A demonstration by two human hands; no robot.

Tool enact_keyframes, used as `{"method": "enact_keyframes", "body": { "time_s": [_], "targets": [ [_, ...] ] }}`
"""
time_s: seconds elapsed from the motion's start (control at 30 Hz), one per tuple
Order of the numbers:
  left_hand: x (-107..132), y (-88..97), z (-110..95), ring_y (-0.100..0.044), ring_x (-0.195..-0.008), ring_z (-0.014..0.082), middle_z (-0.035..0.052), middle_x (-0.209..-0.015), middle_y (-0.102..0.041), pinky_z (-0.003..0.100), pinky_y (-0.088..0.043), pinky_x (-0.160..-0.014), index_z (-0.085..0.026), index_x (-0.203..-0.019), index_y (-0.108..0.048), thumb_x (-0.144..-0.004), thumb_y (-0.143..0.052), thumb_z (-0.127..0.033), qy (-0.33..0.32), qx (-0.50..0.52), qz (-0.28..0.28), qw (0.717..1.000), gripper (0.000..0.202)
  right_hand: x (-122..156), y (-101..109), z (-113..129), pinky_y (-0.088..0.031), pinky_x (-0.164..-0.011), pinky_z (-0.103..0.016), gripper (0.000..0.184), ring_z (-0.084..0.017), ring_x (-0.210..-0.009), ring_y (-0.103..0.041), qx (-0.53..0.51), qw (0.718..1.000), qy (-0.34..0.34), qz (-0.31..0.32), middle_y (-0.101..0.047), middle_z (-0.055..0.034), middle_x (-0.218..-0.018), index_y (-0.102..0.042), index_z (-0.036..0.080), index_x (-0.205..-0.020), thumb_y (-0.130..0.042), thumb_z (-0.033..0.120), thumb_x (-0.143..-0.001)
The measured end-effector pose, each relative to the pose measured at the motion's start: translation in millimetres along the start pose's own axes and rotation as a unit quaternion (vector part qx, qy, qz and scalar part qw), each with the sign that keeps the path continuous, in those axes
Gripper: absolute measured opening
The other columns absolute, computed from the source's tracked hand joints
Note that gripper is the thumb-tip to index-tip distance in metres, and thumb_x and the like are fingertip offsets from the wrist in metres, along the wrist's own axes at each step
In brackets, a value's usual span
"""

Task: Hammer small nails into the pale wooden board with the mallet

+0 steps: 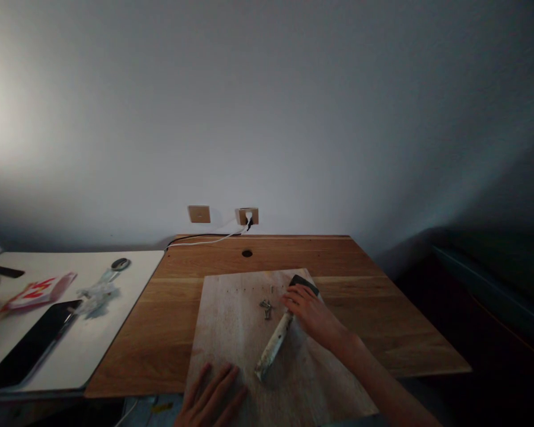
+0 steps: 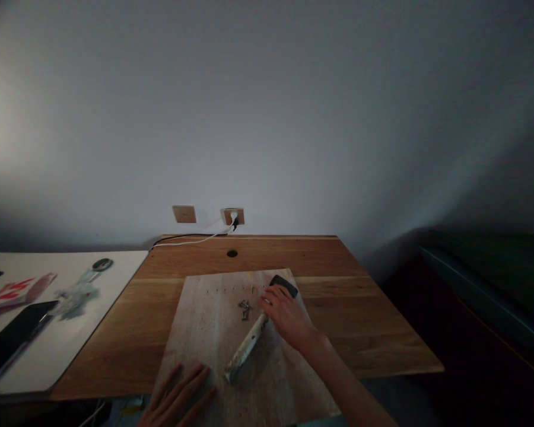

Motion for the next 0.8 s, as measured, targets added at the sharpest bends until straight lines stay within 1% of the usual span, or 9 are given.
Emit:
{"method": "enact_keyframes", "body": {
  "time_s": [0.07, 0.17, 0.3, 0.37, 0.43, 0.53, 0.63, 0.7, 0.8],
  "targets": [
    [-0.6, 1.4, -0.7, -0.050, -0.136, 0.0212, 0.0065, -0.145, -0.058, 0.042, -0.036, -0.119, -0.027, -0.151, -0.044, -0.104, -0.042, -0.037, -0.002, -0.007, -0.003, 1.000, 0.048, -14.0, 0.4, 0.0, -0.047, -0.110, -0.044, 0.062, -0.024, -0.126, -0.059, -0.042, 0.999, -0.028, -0.002, -0.070, -0.0094, -0.128, -0.063, 0.019, -0.131, -0.043, -0.009, -0.079],
    [-0.2, 1.2, -2.6, -0.048, -0.137, 0.0221, 0.0079, -0.144, -0.059, 0.045, -0.034, -0.120, -0.026, -0.152, -0.043, -0.105, -0.039, -0.039, -0.009, -0.030, -0.005, 1.000, 0.049, -31.0, -10.6, 1.5, -0.043, -0.114, -0.043, 0.069, -0.023, -0.131, -0.056, -0.093, 0.994, -0.059, 0.006, -0.065, -0.0107, -0.137, -0.062, 0.017, -0.133, -0.041, -0.009, -0.074],
    [0.9, -0.4, -3.8, -0.048, -0.138, 0.0224, 0.0077, -0.144, -0.059, 0.046, -0.032, -0.121, -0.027, -0.151, -0.044, -0.104, -0.040, -0.044, -0.002, -0.036, -0.003, 0.999, 0.050, -32.5, -23.9, 6.2, -0.045, -0.112, -0.039, 0.071, -0.023, -0.131, -0.057, -0.193, 0.978, -0.079, 0.025, -0.063, -0.0135, -0.139, -0.056, 0.011, -0.140, -0.035, -0.008, -0.075],
    [0.9, 0.6, -4.1, -0.048, -0.138, 0.0223, 0.0074, -0.144, -0.059, 0.047, -0.031, -0.122, -0.027, -0.150, -0.046, -0.104, -0.041, -0.045, 0.002, -0.033, -0.006, 0.999, 0.050, -27.9, -18.4, 5.1, -0.047, -0.110, -0.038, 0.071, -0.021, -0.130, -0.058, -0.211, 0.974, -0.085, 0.016, -0.062, -0.0127, -0.140, -0.050, 0.012, -0.145, -0.032, -0.005, -0.078],
    [0.6, 2.9, -4.3, -0.047, -0.138, 0.0224, 0.0076, -0.144, -0.058, 0.047, -0.029, -0.123, -0.027, -0.149, -0.047, -0.103, -0.043, -0.045, 0.004, -0.030, -0.011, 0.999, 0.049, -21.2, -3.9, -2.8, -0.048, -0.109, -0.041, 0.067, -0.021, -0.128, -0.058, -0.213, 0.971, -0.108, -0.024, -0.063, -0.0125, -0.138, -0.050, 0.014, -0.144, -0.033, -0.002, -0.082],
    [0.9, 5.2, -3.6, -0.046, -0.140, 0.0239, 0.0095, -0.145, -0.057, 0.048, -0.026, -0.124, -0.025, -0.146, -0.051, -0.102, -0.046, -0.047, 0.011, -0.018, -0.021, 1.000, 0.050, -0.8, 24.2, -17.2, -0.048, -0.107, -0.046, 0.051, -0.023, -0.121, -0.060, -0.196, 0.959, -0.153, -0.135, -0.066, -0.0123, -0.128, -0.060, 0.018, -0.131, -0.035, 0.004, -0.088],
    [2.7, 4.3, -5.5, -0.043, -0.142, 0.0263, 0.0100, -0.145, -0.057, 0.054, -0.016, -0.126, -0.026, -0.141, -0.055, -0.101, -0.048, -0.044, 0.010, -0.028, -0.040, 0.999, 0.044, 40.9, 37.1, -24.3, -0.050, -0.099, -0.050, 0.033, -0.027, -0.110, -0.061, -0.131, 0.938, -0.218, -0.235, -0.068, -0.0125, -0.114, -0.065, 0.020, -0.116, -0.040, 0.014, -0.095],
    [3.8, 3.3, -8.5, -0.042, -0.143, 0.0277, 0.0085, -0.145, -0.057, 0.058, -0.011, -0.126, -0.027, -0.138, -0.058, -0.101, -0.048, -0.038, 0.007, -0.049, -0.053, 0.997, 0.040, 73.9, 27.1, -25.6, -0.052, -0.093, -0.052, 0.027, -0.029, -0.104, -0.061, -0.076, 0.928, -0.278, -0.238, -0.067, -0.0140, -0.110, -0.065, 0.019, -0.112, -0.042, 0.023, -0.098],
    [2.9, 0.5, -11.1, -0.041, -0.143, 0.0304, 0.0066, -0.147, -0.055, 0.060, -0.010, -0.125, -0.029, -0.139, -0.057, -0.098, -0.054, -0.032, 0.012, -0.069, -0.036, 0.997, 0.042, 114.6, -4.6, -26.7, -0.051, -0.092, -0.053, 0.034, -0.033, -0.109, -0.060, -0.030, 0.922, -0.343, -0.174, -0.065, -0.0151, -0.120, -0.061, 0.021, -0.121, -0.045, 0.042, -0.099]
  ]
}}
Point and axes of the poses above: each hand's wrist, its own x-axis away from the middle knuckle, its own y-axis out of the back of the hand, z = x × y, the point moved 9 cm from there along -x, towards the middle knuckle
